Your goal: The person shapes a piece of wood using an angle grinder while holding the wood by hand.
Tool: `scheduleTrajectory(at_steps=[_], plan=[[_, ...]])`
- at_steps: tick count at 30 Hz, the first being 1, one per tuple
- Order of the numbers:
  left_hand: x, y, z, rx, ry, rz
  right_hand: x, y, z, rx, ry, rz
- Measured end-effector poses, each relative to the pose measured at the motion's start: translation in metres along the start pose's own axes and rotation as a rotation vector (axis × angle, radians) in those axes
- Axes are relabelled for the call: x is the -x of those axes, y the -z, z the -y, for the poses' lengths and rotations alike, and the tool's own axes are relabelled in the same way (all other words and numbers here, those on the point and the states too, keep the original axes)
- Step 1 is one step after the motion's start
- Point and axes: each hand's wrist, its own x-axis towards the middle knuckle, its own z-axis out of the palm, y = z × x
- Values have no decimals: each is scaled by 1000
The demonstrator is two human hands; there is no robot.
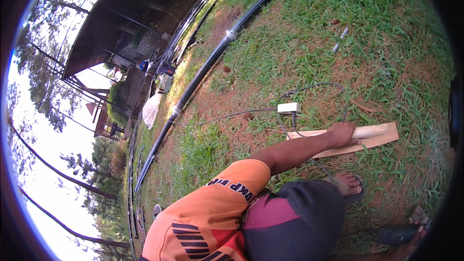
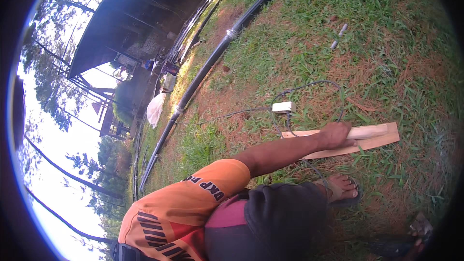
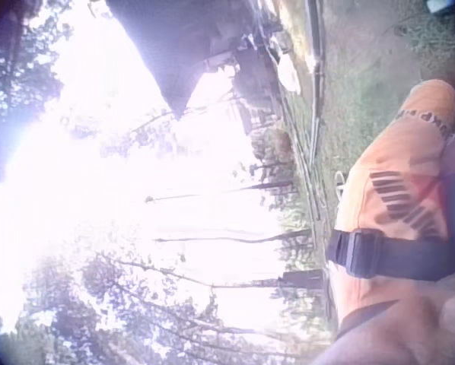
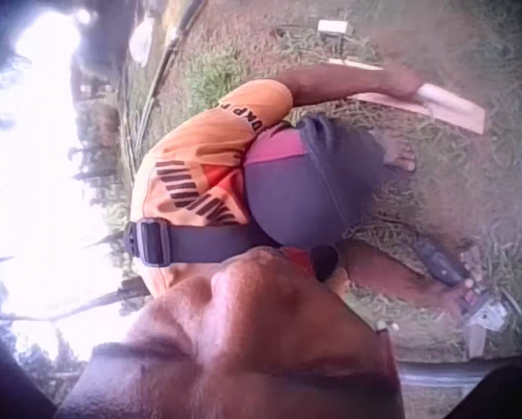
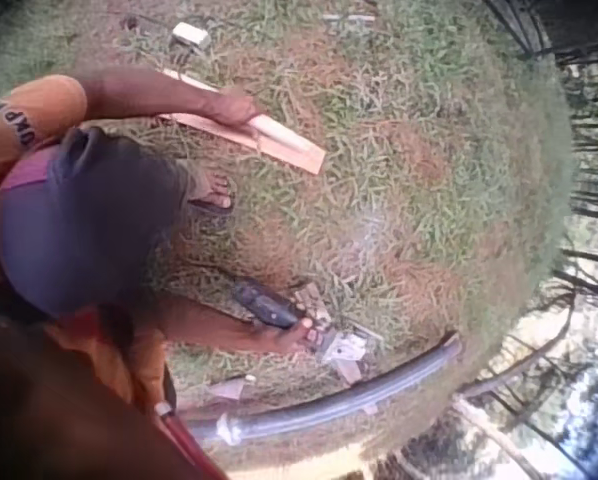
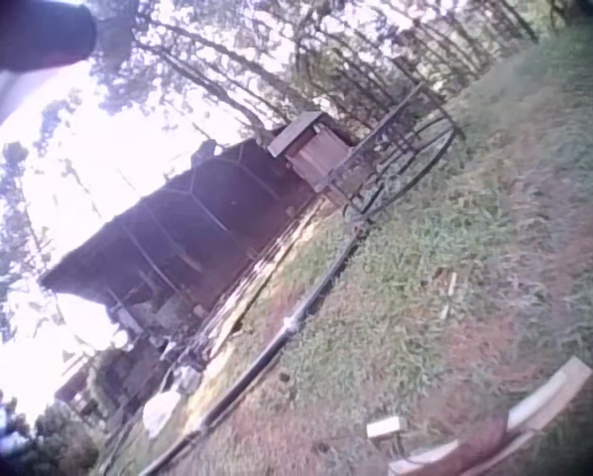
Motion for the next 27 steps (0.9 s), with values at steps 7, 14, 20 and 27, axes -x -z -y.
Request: scheduleTrajectory(at_steps=[7, 14, 20, 27], plan=[[-20, 21, 51, -16, 29, 139, 38, -41, -11, -186, 27, -40], [-21, -1, 33, -280, -216, -30, 42, -20, 4, -127, 84, -189], [-13, 10, 4, -246, -15, 127, 58, -30, 20, -110, 78, -199], [-107, 67, -20, 460, 93, 188, 76, -51, 36, -107, 58, -221]])
